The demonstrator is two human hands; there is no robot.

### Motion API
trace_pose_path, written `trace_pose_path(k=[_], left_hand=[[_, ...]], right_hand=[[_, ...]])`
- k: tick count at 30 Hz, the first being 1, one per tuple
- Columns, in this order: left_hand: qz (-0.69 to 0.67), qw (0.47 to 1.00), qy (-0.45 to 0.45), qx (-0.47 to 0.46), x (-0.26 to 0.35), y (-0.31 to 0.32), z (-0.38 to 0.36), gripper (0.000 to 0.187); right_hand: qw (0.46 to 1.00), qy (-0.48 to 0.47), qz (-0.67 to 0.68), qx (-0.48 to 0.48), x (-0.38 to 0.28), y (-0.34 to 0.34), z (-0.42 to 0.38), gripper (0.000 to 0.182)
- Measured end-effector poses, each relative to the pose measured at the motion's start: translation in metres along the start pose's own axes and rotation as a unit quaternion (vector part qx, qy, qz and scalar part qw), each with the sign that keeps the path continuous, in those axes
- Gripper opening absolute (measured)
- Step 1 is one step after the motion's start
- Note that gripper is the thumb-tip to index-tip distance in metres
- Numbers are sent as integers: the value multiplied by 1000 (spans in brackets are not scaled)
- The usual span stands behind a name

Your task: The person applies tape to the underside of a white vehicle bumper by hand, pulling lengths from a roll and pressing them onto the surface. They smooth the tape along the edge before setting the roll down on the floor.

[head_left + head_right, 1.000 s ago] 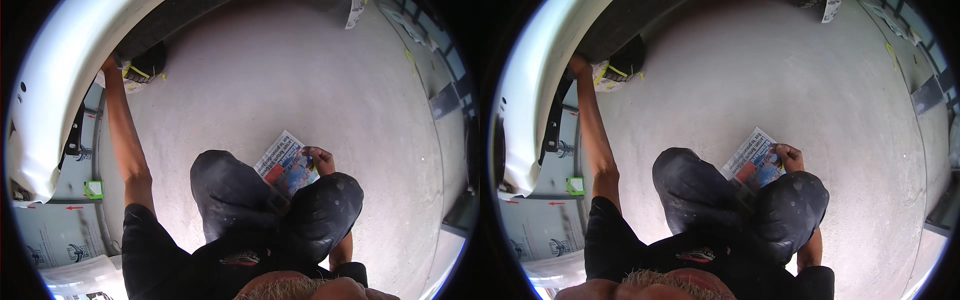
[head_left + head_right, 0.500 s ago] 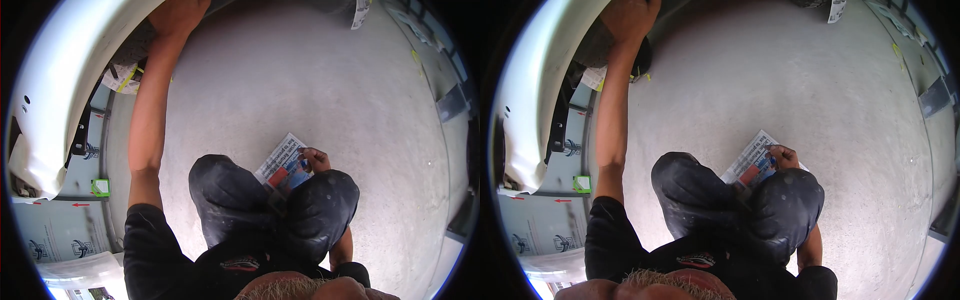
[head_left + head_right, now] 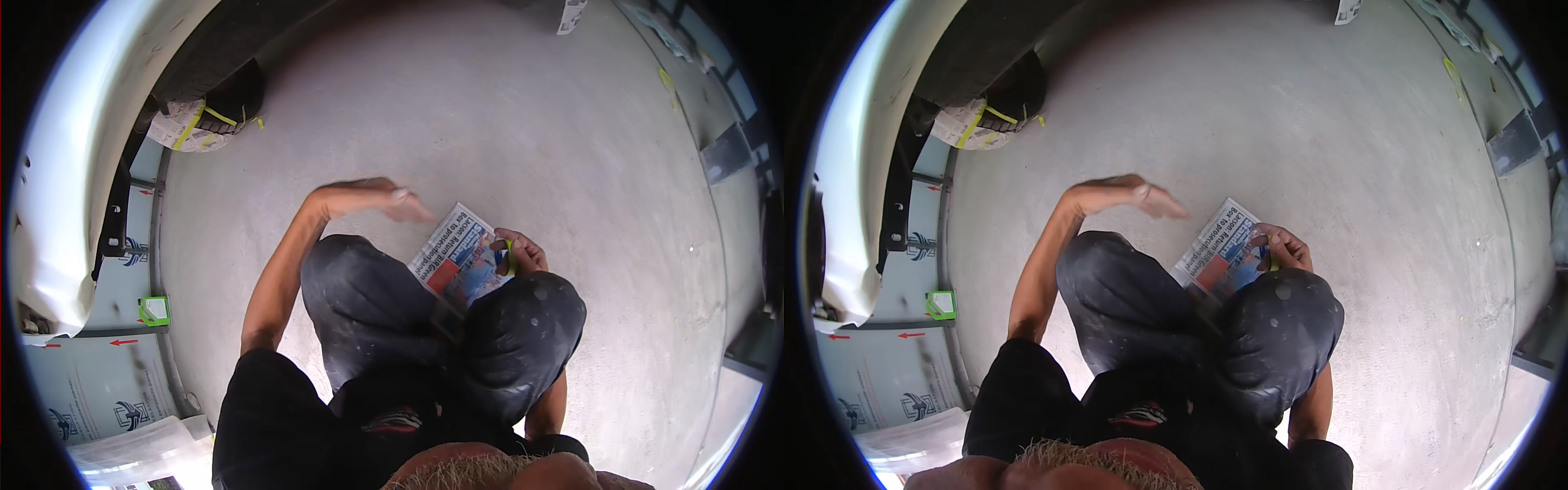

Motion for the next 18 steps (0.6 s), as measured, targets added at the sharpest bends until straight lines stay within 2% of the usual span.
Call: trace_pose_path(k=[1, 2, 4, 5, 7, 9, 10, 12, 14, 16, 18], left_hand=[[-88, 994, 53, -41, -25, 26, -17, 91], [-237, 970, 39, 24, -73, 40, -39, 96], [-392, 878, 209, 181, -129, 86, -59, 107], [-436, 829, 251, 247, -149, 106, -66, 108], [-485, 750, 262, 366, -176, 140, -84, 109], [-501, 703, 241, 444, -187, 169, -99, 111], [-503, 687, 228, 473, -188, 180, -103, 112], [-493, 673, 209, 511, -186, 195, -107, 114], [-469, 680, 191, 530, -174, 200, -108, 116], [-431, 702, 180, 538, -155, 194, -104, 118], [-354, 764, 177, 509, -117, 178, -91, 121]], right_hand=[[1000, -10, 16, -19, -4, 2, -8, 53], [999, -16, 33, -38, -9, 4, -15, 59], [993, -44, 72, -77, -14, 8, -29, 72], [990, -50, 92, -94, -19, 12, -38, 78], [992, 20, 123, -30, -44, 42, -55, 92], [983, 61, 166, 55, -54, 60, -56, 92], [974, 44, 219, -33, -54, 54, -51, 90], [989, 41, 130, 50, -56, 64, -54, 89], [994, 40, 69, 77, -58, 68, -51, 90], [997, 42, 63, 33, -51, 54, -42, 91], [992, 47, 109, -40, -34, 24, -26, 91]])
Point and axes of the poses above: each hand's wrist, its own z-axis towards the middle knuckle, its own y-axis out of the palm, x = y × z, the point moved 2 cm from there along z, towards the middle knuckle, and after that the axes turned 14 degrees about -x, right-handed, at the moved point
